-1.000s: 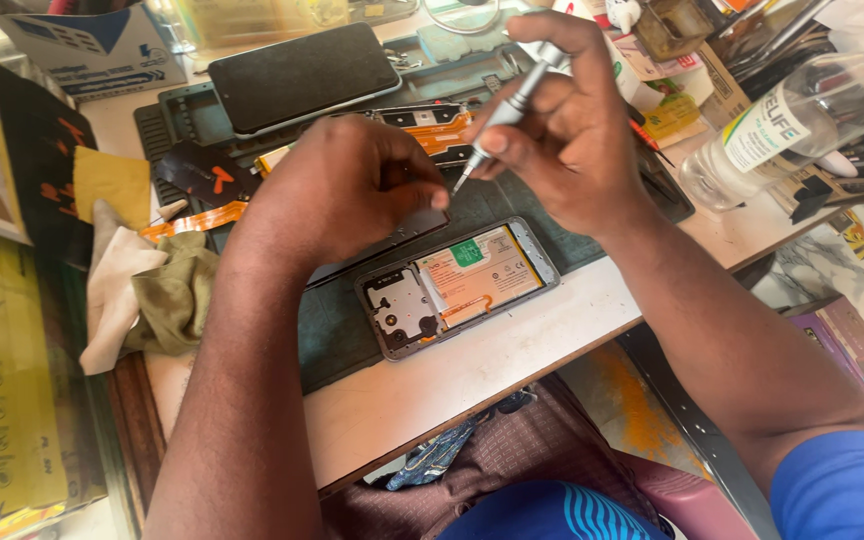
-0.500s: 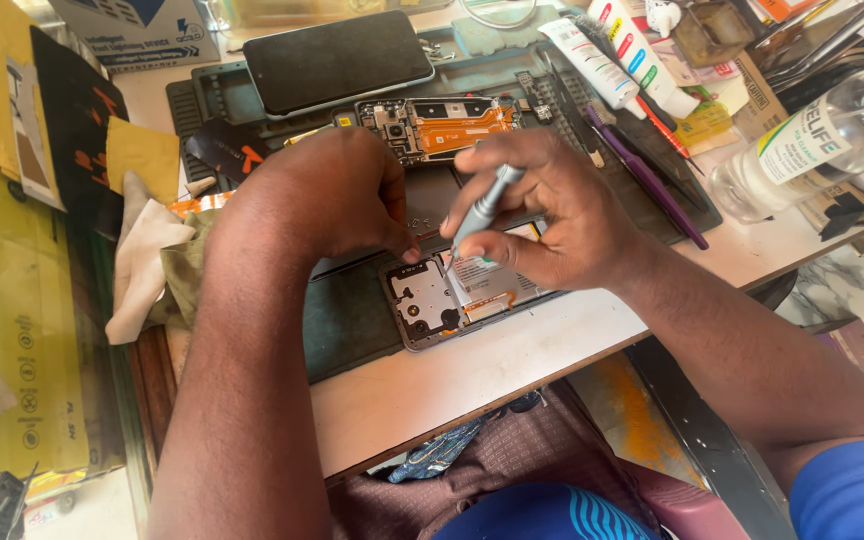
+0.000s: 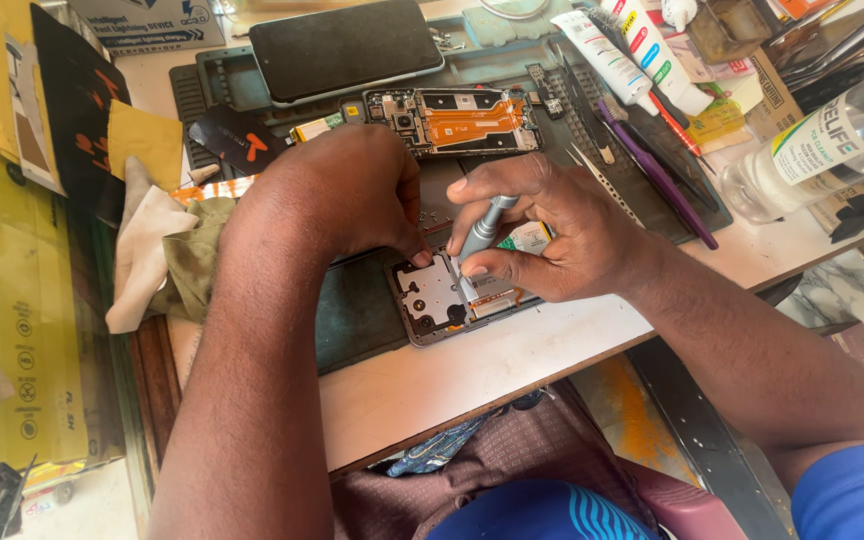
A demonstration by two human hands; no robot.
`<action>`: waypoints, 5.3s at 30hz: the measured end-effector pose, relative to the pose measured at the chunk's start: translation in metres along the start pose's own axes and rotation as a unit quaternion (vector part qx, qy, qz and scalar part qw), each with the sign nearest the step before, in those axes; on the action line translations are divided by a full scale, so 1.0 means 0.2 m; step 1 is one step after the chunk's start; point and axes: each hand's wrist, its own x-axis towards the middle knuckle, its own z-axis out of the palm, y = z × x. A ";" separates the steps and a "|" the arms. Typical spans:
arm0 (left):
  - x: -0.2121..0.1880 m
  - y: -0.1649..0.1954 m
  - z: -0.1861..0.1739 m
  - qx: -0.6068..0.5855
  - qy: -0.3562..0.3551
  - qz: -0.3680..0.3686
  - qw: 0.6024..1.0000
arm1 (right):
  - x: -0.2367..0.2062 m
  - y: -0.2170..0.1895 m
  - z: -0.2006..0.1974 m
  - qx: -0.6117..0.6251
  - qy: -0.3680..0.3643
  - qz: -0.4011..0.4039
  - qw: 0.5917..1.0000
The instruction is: The person uses a screwdriver to remove and place screws on two disassembled mobile phones on a workbench. The hands repeatedly pick up screws, align them with screw holes, and turn the screwdriver to secure or loosen them.
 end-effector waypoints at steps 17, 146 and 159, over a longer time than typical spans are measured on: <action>0.02 -0.01 0.02 -0.011 0.007 0.003 1.000 | 0.03 -0.05 -0.05 -0.110 0.021 -0.011 0.994; 0.06 -0.03 0.07 -0.213 0.220 0.172 0.936 | 0.00 0.09 -0.13 0.011 0.210 0.018 0.977; 0.08 -0.05 0.08 -0.256 0.196 0.243 0.915 | -0.02 0.09 -0.14 0.016 0.225 0.005 0.974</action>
